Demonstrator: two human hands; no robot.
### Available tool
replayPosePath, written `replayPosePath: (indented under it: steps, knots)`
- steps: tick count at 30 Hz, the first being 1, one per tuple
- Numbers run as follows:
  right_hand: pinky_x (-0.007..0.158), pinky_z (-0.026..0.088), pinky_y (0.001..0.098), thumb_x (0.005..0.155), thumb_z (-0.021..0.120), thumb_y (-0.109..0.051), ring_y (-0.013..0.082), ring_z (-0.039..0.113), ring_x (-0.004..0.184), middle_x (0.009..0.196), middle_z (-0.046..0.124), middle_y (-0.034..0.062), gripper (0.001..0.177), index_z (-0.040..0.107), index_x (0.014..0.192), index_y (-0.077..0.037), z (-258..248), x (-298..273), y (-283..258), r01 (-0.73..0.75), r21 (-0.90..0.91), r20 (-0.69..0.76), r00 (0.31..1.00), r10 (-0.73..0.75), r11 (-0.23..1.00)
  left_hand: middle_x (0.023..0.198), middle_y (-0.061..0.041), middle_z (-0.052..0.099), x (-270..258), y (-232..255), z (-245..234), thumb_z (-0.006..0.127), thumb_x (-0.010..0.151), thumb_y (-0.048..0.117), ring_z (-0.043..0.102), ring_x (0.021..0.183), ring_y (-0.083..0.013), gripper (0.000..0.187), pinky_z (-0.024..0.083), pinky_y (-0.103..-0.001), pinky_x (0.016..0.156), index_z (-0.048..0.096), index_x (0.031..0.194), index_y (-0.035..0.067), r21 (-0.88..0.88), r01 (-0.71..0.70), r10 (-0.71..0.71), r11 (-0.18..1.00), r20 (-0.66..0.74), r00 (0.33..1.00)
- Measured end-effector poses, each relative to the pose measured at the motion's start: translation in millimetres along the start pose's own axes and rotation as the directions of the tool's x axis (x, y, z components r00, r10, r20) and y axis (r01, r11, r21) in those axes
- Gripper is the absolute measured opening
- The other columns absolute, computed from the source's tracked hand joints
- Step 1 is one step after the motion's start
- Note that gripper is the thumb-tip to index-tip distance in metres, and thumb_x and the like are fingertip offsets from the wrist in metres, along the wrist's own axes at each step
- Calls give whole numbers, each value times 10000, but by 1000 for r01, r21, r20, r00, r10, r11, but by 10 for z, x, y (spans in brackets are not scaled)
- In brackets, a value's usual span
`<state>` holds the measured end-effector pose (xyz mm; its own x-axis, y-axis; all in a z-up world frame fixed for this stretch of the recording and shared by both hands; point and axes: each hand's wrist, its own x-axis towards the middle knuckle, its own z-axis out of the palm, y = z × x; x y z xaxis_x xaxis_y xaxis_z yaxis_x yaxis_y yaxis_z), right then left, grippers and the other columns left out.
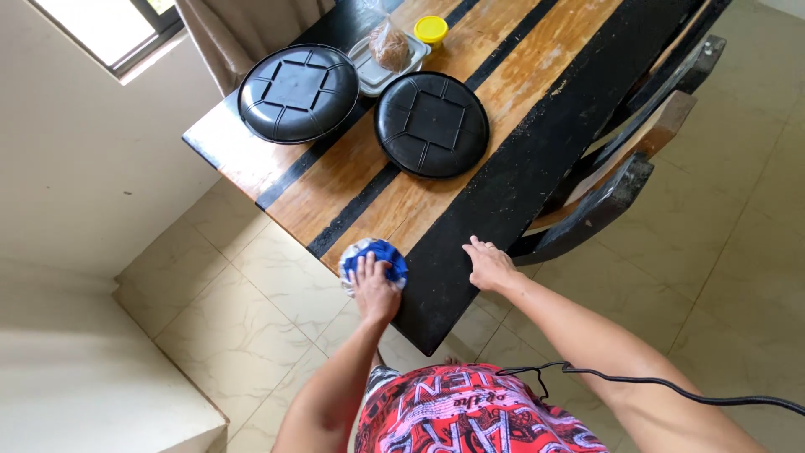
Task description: The person wipes the surface of a wooden and black dining table and cleans the chairs using a blue cloth.
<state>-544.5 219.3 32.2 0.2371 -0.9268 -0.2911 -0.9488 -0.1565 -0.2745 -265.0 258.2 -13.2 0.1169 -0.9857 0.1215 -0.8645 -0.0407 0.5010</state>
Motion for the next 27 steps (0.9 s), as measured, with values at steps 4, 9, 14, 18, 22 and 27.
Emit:
replayPosePath:
  steps: [4, 9, 14, 18, 22, 27]
  knots:
    - [1176, 362, 451, 820, 549, -76, 362, 416, 1437, 1626, 320, 207, 701, 421, 1510, -65, 141, 111, 114, 34, -9, 26, 999, -34, 999, 1586, -142, 423, -301, 449, 95, 688, 814, 183, 288, 1520, -346, 336, 127, -551, 1249, 639, 1146, 167, -25, -61, 62, 998, 16, 998]
    - [1156, 389, 444, 845, 529, -105, 375, 494, 1381, 1584, 383, 244, 690, 400, 1520, -52, 112, 192, 138, 40, -5, 5, 999, -40, 999, 1594, -170, 397, -358, 864, 219, 795, 761, 273, 266, 1524, -371, 481, 116, -564, 1239, 619, 1189, 143, -136, -297, 318, 945, 177, 931]
    - [1135, 420, 436, 873, 513, -139, 353, 545, 1340, 1524, 476, 217, 673, 386, 1528, -47, -136, 154, -38, -31, 30, 36, 999, 30, 999, 1604, -129, 391, 91, 927, 132, 817, 774, 319, 246, 1538, -356, 492, 129, -566, 1238, 625, 1199, 164, -162, -407, 437, 899, 391, 810]
    - [1131, 435, 442, 881, 464, -101, 352, 566, 1326, 1501, 524, 193, 659, 397, 1534, -40, -25, 270, 36, -90, 43, 51, 995, 88, 995, 1620, -114, 346, 631, 655, 22, 842, 767, 383, 232, 1542, -342, 558, 146, -568, 1244, 617, 1232, 173, -56, -343, 332, 938, 435, 837]
    - [1120, 431, 453, 877, 448, -84, 360, 559, 1319, 1538, 480, 179, 630, 426, 1504, -33, -91, 275, -106, -123, 24, 68, 990, 121, 992, 1654, -118, 342, 984, -159, 2, 821, 763, 312, 239, 1552, -352, 554, 145, -561, 1241, 640, 1278, 218, 4, -292, 278, 956, 294, 914]
    - [1129, 439, 463, 917, 459, -116, 359, 539, 1351, 1580, 425, 189, 521, 510, 1427, -22, -143, 280, -309, -222, -67, 193, 954, 231, 973, 1674, -115, 327, 1144, -858, -203, 769, 831, 368, 215, 1567, -342, 437, 130, -561, 1245, 640, 1224, 227, -16, -12, 15, 1000, 153, 988]
